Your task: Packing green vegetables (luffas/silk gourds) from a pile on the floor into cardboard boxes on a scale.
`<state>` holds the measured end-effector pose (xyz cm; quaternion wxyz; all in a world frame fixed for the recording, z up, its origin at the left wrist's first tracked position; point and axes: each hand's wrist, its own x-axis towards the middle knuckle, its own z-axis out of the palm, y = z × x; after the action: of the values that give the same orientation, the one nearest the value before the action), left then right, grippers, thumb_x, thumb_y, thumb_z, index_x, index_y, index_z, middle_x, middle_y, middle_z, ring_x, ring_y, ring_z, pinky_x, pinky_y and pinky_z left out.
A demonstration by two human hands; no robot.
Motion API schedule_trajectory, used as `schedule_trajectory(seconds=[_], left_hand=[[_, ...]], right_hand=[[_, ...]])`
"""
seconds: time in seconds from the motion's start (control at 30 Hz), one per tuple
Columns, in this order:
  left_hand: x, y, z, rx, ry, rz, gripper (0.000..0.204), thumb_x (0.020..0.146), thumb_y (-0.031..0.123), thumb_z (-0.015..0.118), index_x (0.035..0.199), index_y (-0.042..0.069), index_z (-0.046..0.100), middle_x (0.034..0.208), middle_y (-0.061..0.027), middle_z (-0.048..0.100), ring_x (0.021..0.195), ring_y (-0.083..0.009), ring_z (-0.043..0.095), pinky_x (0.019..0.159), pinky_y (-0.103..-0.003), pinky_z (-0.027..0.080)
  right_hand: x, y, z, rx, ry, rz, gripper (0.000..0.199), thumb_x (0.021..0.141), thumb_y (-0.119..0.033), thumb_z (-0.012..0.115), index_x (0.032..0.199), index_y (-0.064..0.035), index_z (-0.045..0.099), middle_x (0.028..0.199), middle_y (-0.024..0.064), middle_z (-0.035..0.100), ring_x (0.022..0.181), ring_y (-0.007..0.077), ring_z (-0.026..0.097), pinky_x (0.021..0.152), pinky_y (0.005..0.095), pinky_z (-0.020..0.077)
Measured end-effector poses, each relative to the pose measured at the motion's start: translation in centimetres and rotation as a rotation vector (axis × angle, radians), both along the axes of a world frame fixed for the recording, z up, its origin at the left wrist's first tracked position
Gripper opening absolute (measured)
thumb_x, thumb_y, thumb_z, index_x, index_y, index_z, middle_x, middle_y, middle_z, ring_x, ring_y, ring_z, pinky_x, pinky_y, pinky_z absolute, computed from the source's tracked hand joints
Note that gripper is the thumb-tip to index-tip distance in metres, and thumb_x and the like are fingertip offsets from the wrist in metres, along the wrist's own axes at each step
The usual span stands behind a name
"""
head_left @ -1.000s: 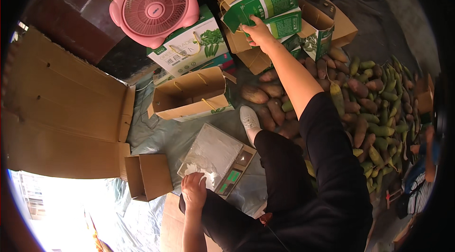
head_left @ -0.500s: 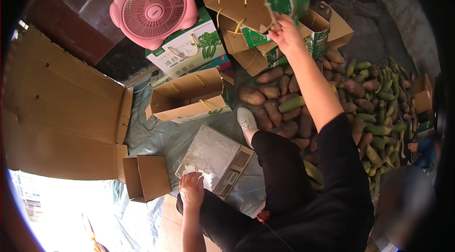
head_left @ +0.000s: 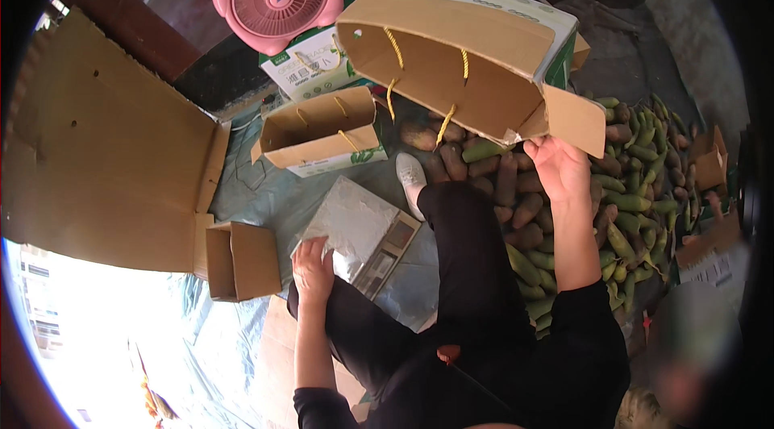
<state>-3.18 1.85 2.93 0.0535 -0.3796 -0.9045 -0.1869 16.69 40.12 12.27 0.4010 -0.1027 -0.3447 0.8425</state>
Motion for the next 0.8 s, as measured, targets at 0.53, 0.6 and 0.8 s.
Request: schedule_trajectory(seconds=[0.53,0.6,0.8], left_hand=[[1.8,-2.0,3.6,-0.011,0.199,-0.061,0.048,0.068,-0.004,0.055,0.113,0.012,0.061,0.112,-0.0083,0.060,0.096,-0.0299,0.059,0.083,-0.039,0.048],[2.1,-3.0,3.3,0.006,0.212,-0.025,0.046,0.068,-0.005,0.054,0.110,0.013,0.063,0.107,-0.0075,0.062,0.092,-0.0295,0.060,0.080,-0.039,0.049],[2.5,-4.0,4.4,0.014,-0.037,0.098,0.026,0.074,0.001,0.058,0.095,0.011,0.068,0.085,-0.0121,0.065,0.077,-0.0317,0.063,0.068,-0.040,0.050]], right_hand=[[-2.7,-10.6,2.8,-0.152,-0.174,0.708,0.022,0.092,-0.022,0.054,0.108,-0.0063,0.056,0.079,-0.0026,0.056,0.065,0.0063,0.052,0.058,0.0239,0.0423],[-3.9,-10.5,2.5,-0.055,-0.210,0.754,0.024,0.092,-0.022,0.055,0.109,-0.0062,0.056,0.080,-0.0026,0.057,0.065,0.0064,0.052,0.058,0.0235,0.0425],[-7.8,-9.3,-0.7,0.276,-0.357,0.514,0.037,0.089,-0.021,0.059,0.121,-0.0031,0.053,0.092,0.0022,0.060,0.076,0.0097,0.057,0.065,0.0238,0.0461]])
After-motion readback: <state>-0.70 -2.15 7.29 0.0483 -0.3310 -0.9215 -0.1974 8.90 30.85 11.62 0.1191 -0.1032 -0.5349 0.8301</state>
